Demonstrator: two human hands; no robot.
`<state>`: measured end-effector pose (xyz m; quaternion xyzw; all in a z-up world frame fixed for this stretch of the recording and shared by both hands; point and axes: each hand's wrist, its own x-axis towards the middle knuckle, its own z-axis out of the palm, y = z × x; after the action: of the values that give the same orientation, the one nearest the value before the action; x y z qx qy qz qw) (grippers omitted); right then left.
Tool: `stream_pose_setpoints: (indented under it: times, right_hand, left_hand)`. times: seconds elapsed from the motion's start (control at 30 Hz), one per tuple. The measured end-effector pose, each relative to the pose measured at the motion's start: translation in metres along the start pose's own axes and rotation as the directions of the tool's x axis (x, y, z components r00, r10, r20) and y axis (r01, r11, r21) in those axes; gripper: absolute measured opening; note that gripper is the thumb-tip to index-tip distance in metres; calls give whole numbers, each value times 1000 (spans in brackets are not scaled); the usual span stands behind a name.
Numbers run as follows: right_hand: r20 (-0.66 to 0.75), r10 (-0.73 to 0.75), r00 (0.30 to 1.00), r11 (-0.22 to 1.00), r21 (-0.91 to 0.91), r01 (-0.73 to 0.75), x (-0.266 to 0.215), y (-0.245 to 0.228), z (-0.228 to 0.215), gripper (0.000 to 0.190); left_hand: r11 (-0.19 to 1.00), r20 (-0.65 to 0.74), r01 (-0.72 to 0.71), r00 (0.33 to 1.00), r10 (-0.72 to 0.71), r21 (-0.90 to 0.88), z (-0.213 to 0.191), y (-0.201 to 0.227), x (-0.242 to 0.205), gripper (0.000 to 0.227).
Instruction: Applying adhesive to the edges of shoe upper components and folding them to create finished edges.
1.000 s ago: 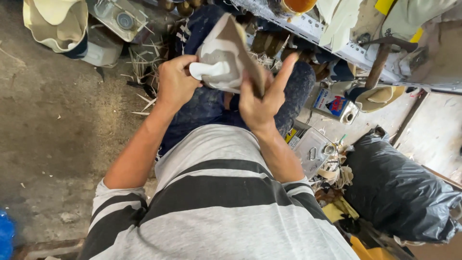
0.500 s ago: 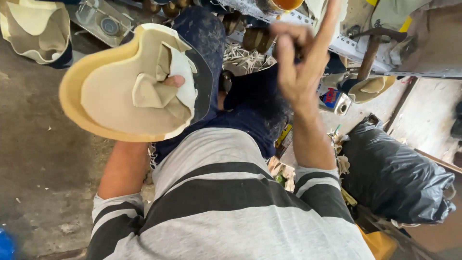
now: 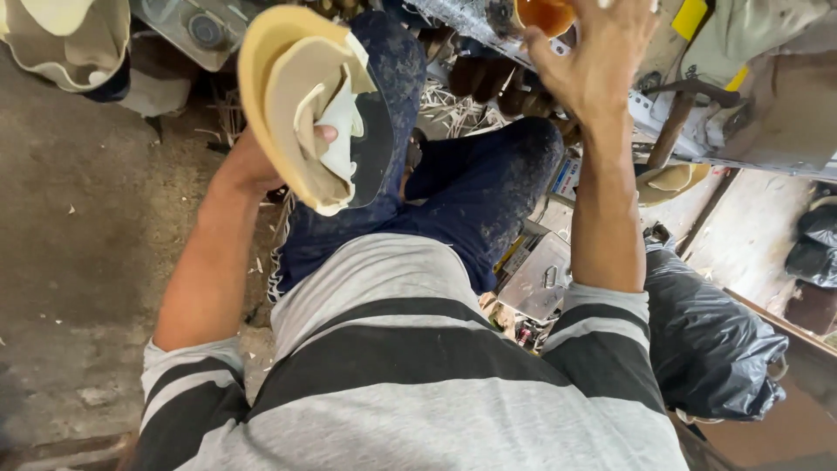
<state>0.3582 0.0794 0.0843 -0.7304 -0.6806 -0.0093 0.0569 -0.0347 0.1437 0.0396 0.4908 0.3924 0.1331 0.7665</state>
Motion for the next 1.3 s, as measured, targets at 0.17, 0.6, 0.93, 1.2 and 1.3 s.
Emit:
stream_pose_setpoints:
  times: [0.17, 0.6, 0.93, 1.2, 1.3]
  right_hand:
    - [76, 144, 987, 987, -83, -138, -36, -12, -28, 74]
    - [424, -346, 837, 419, 868, -266, -58, -116, 14, 56]
    - [488, -328, 809, 550, 795, -257, -43, -132, 32, 68]
    - [251, -508, 824, 575, 811, 108, -75, -117, 71, 54]
    - [182, -571, 800, 613, 743, 269, -95, -123, 67, 50]
  left_hand:
    - [949, -11, 276, 960, -281, -150, -10, -48, 20, 29]
    - [925, 147, 357, 916, -374, 127, -20, -24, 50, 9]
    - [882, 103, 404, 894, -437, 242, -20, 3, 40, 13]
    - [957, 163, 273, 944, -287, 102, -26, -41, 42, 2]
    - [968, 151, 220, 960, -237, 119, -26, -41, 34, 3]
